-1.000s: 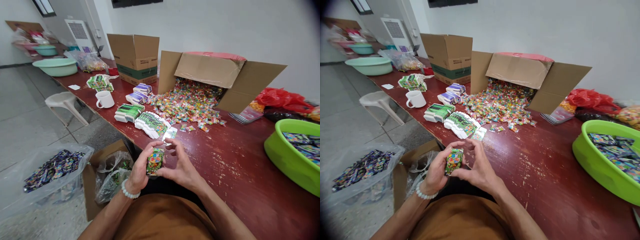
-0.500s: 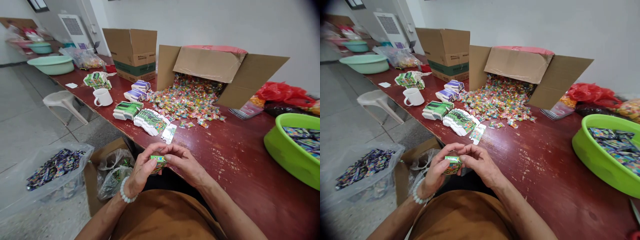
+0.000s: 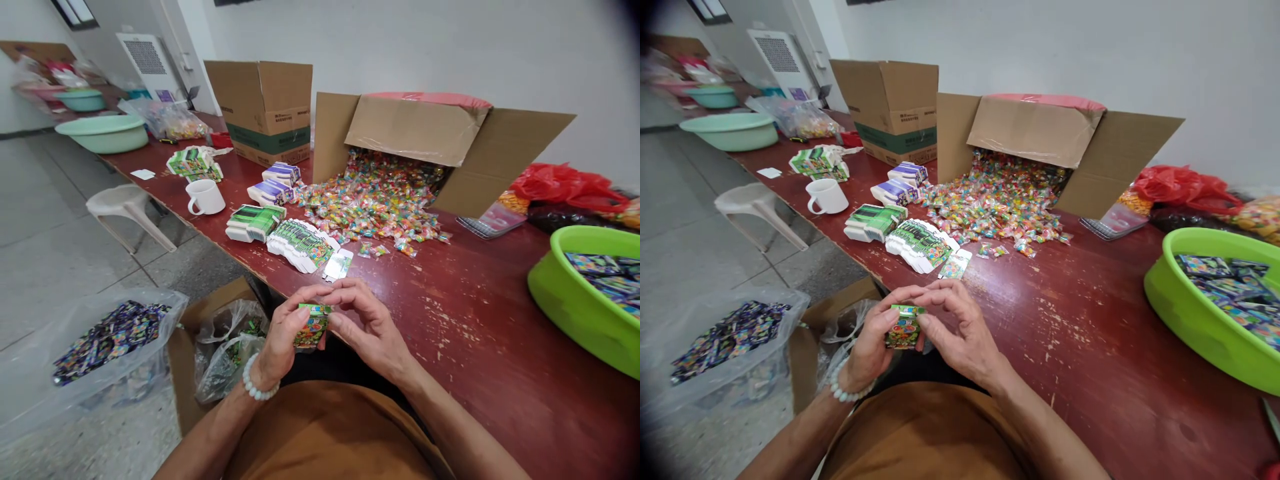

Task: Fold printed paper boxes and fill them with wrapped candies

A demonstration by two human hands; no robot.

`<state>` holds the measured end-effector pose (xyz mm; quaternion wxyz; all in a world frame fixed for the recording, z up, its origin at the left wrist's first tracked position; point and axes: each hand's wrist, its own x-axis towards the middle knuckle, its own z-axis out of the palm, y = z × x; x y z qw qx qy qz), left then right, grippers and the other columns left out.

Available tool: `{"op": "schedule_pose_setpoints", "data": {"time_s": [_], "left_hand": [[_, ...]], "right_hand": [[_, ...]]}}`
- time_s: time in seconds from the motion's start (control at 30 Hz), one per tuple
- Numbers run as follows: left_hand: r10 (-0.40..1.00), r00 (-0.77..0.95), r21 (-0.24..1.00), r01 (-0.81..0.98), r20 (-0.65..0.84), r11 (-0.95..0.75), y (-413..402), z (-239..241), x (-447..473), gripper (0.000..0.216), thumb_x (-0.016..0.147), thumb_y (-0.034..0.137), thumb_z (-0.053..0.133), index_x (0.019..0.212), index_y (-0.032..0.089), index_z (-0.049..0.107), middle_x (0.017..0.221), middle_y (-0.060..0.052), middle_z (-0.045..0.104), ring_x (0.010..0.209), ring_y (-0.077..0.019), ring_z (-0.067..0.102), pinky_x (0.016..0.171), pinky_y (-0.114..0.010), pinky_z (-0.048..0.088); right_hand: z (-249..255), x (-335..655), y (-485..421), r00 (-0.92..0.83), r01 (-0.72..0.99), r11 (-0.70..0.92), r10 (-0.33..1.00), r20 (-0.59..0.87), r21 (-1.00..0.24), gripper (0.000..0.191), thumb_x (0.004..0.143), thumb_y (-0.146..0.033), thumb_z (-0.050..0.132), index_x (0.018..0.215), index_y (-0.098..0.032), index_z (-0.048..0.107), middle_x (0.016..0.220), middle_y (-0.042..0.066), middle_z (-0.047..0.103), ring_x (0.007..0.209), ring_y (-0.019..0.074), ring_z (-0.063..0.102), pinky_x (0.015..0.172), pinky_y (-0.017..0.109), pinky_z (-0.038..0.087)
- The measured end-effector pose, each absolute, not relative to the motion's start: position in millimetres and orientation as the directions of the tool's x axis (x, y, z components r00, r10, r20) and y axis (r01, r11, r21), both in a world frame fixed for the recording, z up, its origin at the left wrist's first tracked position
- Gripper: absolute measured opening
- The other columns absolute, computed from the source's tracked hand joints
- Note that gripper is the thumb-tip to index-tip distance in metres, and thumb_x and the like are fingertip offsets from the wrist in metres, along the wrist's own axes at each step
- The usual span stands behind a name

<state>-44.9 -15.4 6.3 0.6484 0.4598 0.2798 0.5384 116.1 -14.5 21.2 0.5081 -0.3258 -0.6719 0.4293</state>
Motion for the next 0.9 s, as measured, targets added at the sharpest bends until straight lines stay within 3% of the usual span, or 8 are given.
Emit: {"op": "schedule_pose_setpoints", "data": {"time_s": [0.07,0.13,0.3,0.4,0.5,0.57,0.7,0.9], "left_hand": [[0.962,0.253,0.903,-0.43,0.102,0.017,-16,6,-45,0.031,0.084,0.036,0.057,0.108,0.02,0.069,0.092,-0.005,0.066,0.053,-0.0129,0.059,0.047,-0.025,0.051],[0.968,0.245,0.897,-0.439,0.061,0.055,-18,8,-43,0.03,0.084,0.036,0.057,0.106,0.019,0.068,0.091,-0.006,0.066,0.052,-0.0131,0.059,0.046,-0.025,0.05],[0.972,0.231,0.87,-0.467,-0.05,0.156,-18,15,-36,0.03,0.085,0.04,0.056,0.103,0.018,0.065,0.091,-0.006,0.067,0.051,-0.0129,0.058,0.043,-0.024,0.047],[0.976,0.198,0.844,-0.504,-0.094,0.184,-17,16,-36,0.031,0.087,0.043,0.054,0.1,0.017,0.063,0.089,-0.005,0.067,0.062,-0.0143,0.061,0.054,-0.024,0.05],[0.973,0.197,0.816,-0.539,-0.119,0.209,-16,15,-39,0.03,0.089,0.043,0.052,0.102,0.018,0.061,0.089,-0.004,0.067,0.071,-0.0158,0.063,0.062,-0.025,0.05],[0.969,0.213,0.812,-0.539,-0.125,0.223,-16,13,-40,0.028,0.091,0.041,0.051,0.107,0.02,0.06,0.092,-0.003,0.067,0.074,-0.0167,0.064,0.063,-0.026,0.05],[0.98,0.183,0.835,-0.525,-0.077,0.164,-14,11,-39,0.027,0.092,0.038,0.053,0.11,0.02,0.062,0.101,-0.004,0.067,0.087,-0.0186,0.065,0.075,-0.029,0.051],[0.97,0.207,0.748,-0.622,-0.129,0.232,-13,14,-34,0.039,0.092,0.049,0.051,0.111,0.017,0.064,0.104,-0.006,0.069,0.104,-0.023,0.062,0.093,-0.034,0.046]], "right_hand": [[25,119,-15,-0.301,0.166,0.578,0.801,0.517,-0.799,0.019,0.085,-0.018,0.063,0.103,-0.024,0.066,0.111,0.007,0.055,0.108,0.0203,0.056,0.092,0.038,0.049],[25,120,-14,-0.324,0.243,0.66,0.746,0.582,-0.711,0.024,0.083,-0.014,0.064,0.105,-0.024,0.065,0.112,0.008,0.054,0.108,0.0196,0.055,0.092,0.036,0.049],[13,119,-13,-0.343,0.334,0.704,0.71,0.615,-0.627,0.032,0.085,-0.015,0.062,0.116,-0.024,0.057,0.115,0.009,0.051,0.109,0.0199,0.054,0.091,0.035,0.05],[10,118,-12,-0.392,0.444,0.712,0.7,0.597,-0.544,0.045,0.081,-0.029,0.071,0.121,-0.023,0.052,0.121,0.011,0.051,0.112,0.0251,0.052,0.093,0.041,0.048],[13,115,-11,-0.434,0.591,0.7,0.695,0.573,-0.401,0.073,0.065,-0.05,0.082,0.123,-0.021,0.05,0.129,0.015,0.048,0.114,0.0329,0.047,0.094,0.05,0.043],[15,112,-11,-0.454,0.649,0.685,0.698,0.554,-0.332,0.087,0.055,-0.055,0.086,0.125,-0.02,0.048,0.13,0.016,0.048,0.112,0.035,0.046,0.093,0.052,0.041],[17,104,-10,-0.462,0.671,0.68,0.696,0.55,-0.296,0.087,0.056,-0.041,0.088,0.127,-0.02,0.044,0.126,0.015,0.053,0.109,0.0328,0.046,0.091,0.049,0.038],[14,99,-13,-0.488,0.639,0.69,0.705,0.514,-0.339,0.084,0.061,-0.028,0.077,0.133,-0.018,0.036,0.133,0.016,0.05,0.112,0.0333,0.044,0.094,0.051,0.036]]}}
